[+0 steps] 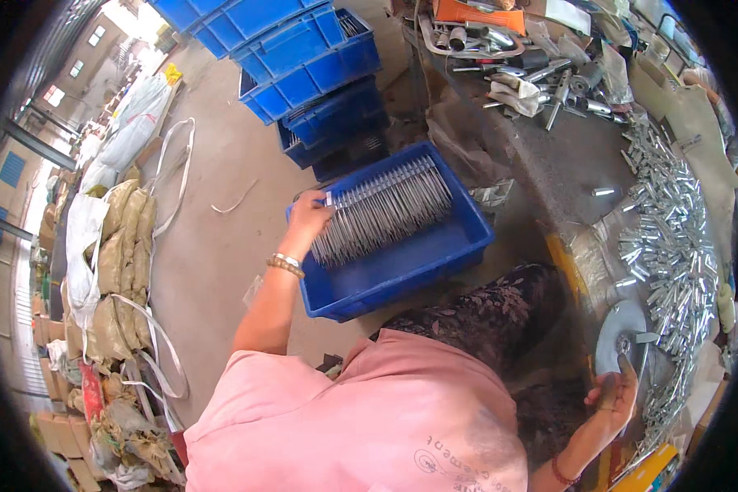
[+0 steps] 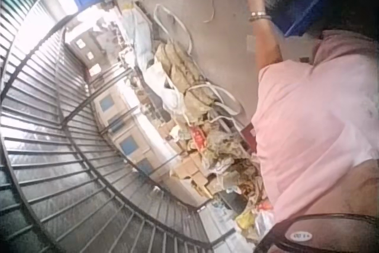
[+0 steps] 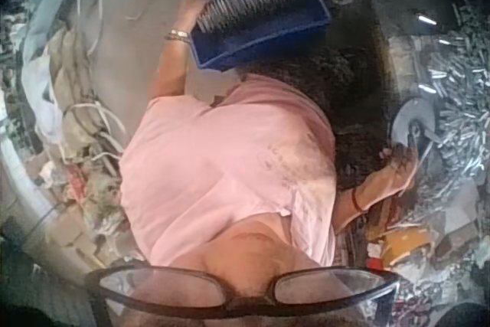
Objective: Assembling small metal pins into sleeves and organizing them into a plastic tray.
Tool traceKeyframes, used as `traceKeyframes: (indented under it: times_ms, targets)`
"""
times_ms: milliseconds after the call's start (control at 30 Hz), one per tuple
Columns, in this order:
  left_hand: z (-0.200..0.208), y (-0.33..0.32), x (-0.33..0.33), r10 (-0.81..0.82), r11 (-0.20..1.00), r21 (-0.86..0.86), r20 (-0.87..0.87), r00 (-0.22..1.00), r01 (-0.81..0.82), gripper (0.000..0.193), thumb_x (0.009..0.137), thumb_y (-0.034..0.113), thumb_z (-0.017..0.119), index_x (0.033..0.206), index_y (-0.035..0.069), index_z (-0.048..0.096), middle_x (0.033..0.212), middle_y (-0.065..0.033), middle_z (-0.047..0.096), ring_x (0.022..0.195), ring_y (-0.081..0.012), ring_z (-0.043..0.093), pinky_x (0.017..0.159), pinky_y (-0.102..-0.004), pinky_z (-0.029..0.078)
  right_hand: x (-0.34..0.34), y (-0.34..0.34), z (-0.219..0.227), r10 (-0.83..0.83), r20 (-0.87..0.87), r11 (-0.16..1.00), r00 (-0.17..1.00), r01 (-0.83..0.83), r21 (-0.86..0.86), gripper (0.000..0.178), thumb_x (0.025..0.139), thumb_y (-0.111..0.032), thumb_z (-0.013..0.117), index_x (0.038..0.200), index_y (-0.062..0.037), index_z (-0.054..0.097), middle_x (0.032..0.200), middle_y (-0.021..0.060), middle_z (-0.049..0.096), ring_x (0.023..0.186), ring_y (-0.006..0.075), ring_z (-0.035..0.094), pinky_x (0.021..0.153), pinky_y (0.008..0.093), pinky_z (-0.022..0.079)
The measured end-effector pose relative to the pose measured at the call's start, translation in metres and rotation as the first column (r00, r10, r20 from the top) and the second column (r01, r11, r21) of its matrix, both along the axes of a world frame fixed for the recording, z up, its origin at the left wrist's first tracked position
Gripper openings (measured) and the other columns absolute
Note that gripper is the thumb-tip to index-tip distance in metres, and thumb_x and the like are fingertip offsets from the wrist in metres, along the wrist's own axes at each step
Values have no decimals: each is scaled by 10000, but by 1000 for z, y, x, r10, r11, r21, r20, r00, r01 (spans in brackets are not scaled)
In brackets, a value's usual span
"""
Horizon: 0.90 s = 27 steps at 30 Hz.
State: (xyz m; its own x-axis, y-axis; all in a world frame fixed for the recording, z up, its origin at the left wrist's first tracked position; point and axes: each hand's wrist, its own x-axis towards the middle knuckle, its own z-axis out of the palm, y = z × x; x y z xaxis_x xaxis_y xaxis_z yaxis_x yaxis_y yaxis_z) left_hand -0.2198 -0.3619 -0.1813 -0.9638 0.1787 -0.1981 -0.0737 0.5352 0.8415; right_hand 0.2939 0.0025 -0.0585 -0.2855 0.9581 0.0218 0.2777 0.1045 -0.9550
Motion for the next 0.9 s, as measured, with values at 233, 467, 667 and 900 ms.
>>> traceKeyframes:
  times_ms: [233, 467, 667, 900]
  targets:
    - [-35, -44, -37, 130, 963, -245, 42, 991, -116, 395, 896, -29, 760, 1279, -25, 661, 846, -154, 745, 673, -218, 757, 573, -379, 645, 2, -4, -2, -38, -26, 999, 999, 38, -10, 337, 1082, -195, 702, 1388, -53, 700, 968, -4, 676, 710, 42, 539, 623, 199, 437]
    - [-55, -40, -44, 100, 959, -273, 87, 991, -73, 321, 947, 47, 761, 1255, -17, 698, 890, -159, 769, 674, -242, 776, 569, -396, 646, -1, -5, 0, -52, 14, 999, 999, 52, -14, 322, 1085, -155, 684, 1386, -44, 703, 966, 0, 673, 713, 41, 540, 634, 194, 448]
    - [-71, -33, -76, -265, 793, -603, -470, 842, -87, 236, 1038, 217, 724, 1185, 34, 751, 922, -136, 781, 914, -256, 793, 717, -373, 635, 0, -11, 11, -40, -16, 999, 999, 40, 17, 272, 1076, -98, 672, 1332, -14, 710, 964, 48, 701, 737, 72, 596, 653, 219, 491]
    - [96, 171, 17, -256, 967, -90, -395, 882, 240, 160, 1072, 201, 701, 1078, 56, 767, 885, -43, 731, 775, -104, 689, 647, -293, 542, -11, -14, 18, 105, -123, 989, 987, -116, -92, 210, 1047, -14, 696, 1249, 31, 730, 1002, 66, 750, 852, 100, 710, 708, 242, 577]
